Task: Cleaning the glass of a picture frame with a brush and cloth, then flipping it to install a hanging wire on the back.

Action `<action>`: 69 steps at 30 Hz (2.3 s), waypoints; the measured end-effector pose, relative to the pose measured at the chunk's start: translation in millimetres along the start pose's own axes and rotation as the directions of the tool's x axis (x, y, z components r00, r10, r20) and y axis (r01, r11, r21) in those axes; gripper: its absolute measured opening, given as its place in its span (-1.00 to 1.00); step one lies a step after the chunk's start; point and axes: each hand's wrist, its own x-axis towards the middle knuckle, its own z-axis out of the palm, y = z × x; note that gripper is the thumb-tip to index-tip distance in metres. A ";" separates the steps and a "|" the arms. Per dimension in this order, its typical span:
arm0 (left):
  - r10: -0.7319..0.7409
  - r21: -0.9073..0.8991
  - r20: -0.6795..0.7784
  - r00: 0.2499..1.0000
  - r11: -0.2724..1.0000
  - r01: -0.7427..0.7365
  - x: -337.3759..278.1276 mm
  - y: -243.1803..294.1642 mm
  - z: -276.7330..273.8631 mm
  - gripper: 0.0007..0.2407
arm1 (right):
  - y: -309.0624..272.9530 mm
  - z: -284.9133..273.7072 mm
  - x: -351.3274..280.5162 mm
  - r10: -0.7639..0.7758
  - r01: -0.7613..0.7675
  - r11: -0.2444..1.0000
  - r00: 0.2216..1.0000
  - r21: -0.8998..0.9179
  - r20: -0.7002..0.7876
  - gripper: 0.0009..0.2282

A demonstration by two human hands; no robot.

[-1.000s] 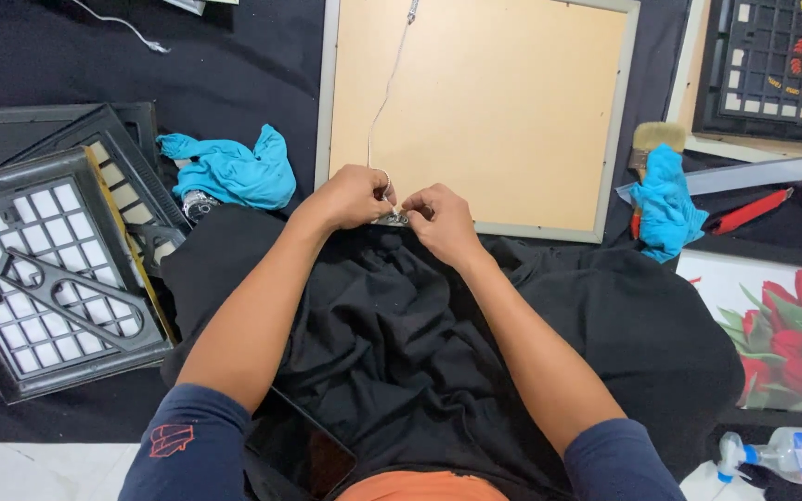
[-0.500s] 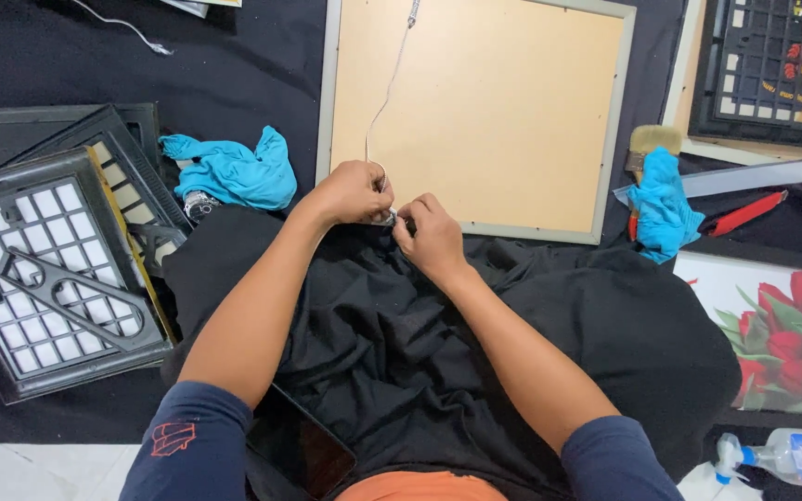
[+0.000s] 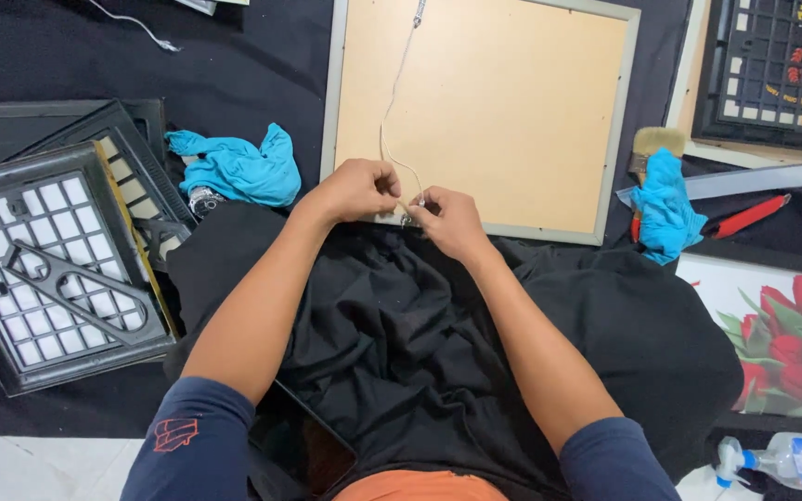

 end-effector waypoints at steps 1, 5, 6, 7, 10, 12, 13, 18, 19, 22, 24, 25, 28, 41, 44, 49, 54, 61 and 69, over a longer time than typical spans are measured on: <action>0.000 -0.001 0.001 1.000 1.000 0.000 4.0 -5.4 2.2 -0.83 | 0.0 -1.6 1.2 0.001 -0.001 1.000 1.000 -0.001 0.000 -0.88; -0.042 0.227 0.051 0.998 0.973 0.030 17.7 -21.5 11.6 -0.85 | 3.0 -4.4 6.3 0.126 -0.150 0.944 0.987 0.295 0.097 -0.87; -0.027 0.266 0.069 0.997 0.964 0.007 21.7 -23.4 14.6 -0.83 | 4.8 -5.1 7.5 0.140 -0.170 0.927 0.984 0.333 0.111 -0.86; -0.026 0.267 0.069 0.997 0.964 0.007 17.9 -16.8 13.9 -0.83 | 7.0 -4.3 8.2 0.140 -0.169 0.928 0.984 0.333 0.110 -0.86; -0.018 0.307 0.111 0.994 0.951 -0.017 10.0 -2.4 14.7 -0.81 | 13.1 -2.9 9.7 0.141 -0.176 0.916 0.982 0.359 0.121 -0.87; -0.024 0.332 0.112 0.993 0.943 -0.015 9.2 -0.5 17.1 -0.80 | 15.2 -2.6 11.4 0.142 -0.175 0.908 0.983 0.382 0.114 -0.87; -0.024 0.333 0.113 0.993 0.943 -0.015 7.4 2.2 16.6 -0.80 | 13.0 -2.9 11.0 0.142 -0.175 0.907 0.983 0.382 0.113 -0.87; -0.028 0.398 0.088 0.996 0.917 -0.010 10.5 -0.8 22.6 -0.83 | 6.4 -4.4 9.2 0.165 -0.196 0.899 0.980 0.391 0.112 -0.88; -0.028 0.398 0.089 0.996 0.917 -0.010 11.6 -1.8 23.7 -0.83 | 8.4 -3.4 10.4 0.166 -0.196 0.899 0.980 0.392 0.111 -0.88; -0.047 0.431 0.104 0.993 0.902 -0.002 14.0 -2.6 27.2 -0.80 | 10.8 -3.6 11.6 0.165 -0.193 0.907 0.981 0.373 0.105 -0.88; -0.062 0.457 0.095 0.994 0.890 0.012 13.4 -2.0 28.8 -0.77 | 7.2 -5.7 9.6 0.172 -0.203 0.906 0.978 0.373 0.114 -0.87; -0.062 0.457 0.096 0.993 0.889 0.011 13.8 -3.0 29.6 -0.77 | 5.2 -6.4 8.6 0.173 -0.203 0.905 0.978 0.373 0.113 -0.87; -0.077 0.502 0.112 0.991 0.865 0.011 12.8 -1.9 29.4 -0.75 | 0.1 -8.4 7.6 0.177 -0.205 0.907 0.978 0.367 0.109 -0.85; -0.084 0.575 0.121 0.989 0.818 -0.001 8.3 8.8 31.3 -0.72 | 1.7 -8.3 8.7 0.200 -0.231 0.863 0.973 0.448 0.116 -0.86; -0.086 0.566 0.124 0.989 0.825 0.000 8.0 8.6 30.3 -0.71 | 4.4 -8.2 9.0 0.200 -0.225 0.872 0.974 0.434 0.105 -0.86; -0.077 0.502 0.100 0.992 0.864 0.017 5.5 17.9 25.2 -0.58 | -28.0 -17.4 -0.6 0.180 -0.190 0.881 0.982 0.434 0.065 -0.80; -0.081 0.374 0.068 0.994 0.926 0.050 18.4 -10.1 14.7 -0.70 | -18.0 -8.2 -0.3 0.061 -0.061 0.986 0.998 0.155 0.001 -0.85; -0.153 0.402 0.120 0.981 0.911 0.093 15.1 -11.7 5.6 -0.70 | 3.1 -0.9 10.0 -0.039 0.040 0.999 0.999 -0.034 0.015 -0.90; -0.152 0.414 0.126 0.980 0.906 0.087 17.6 -13.1 7.4 -0.61 | 3.6 0.5 9.7 -0.099 0.108 0.989 0.990 -0.097 0.096 -0.91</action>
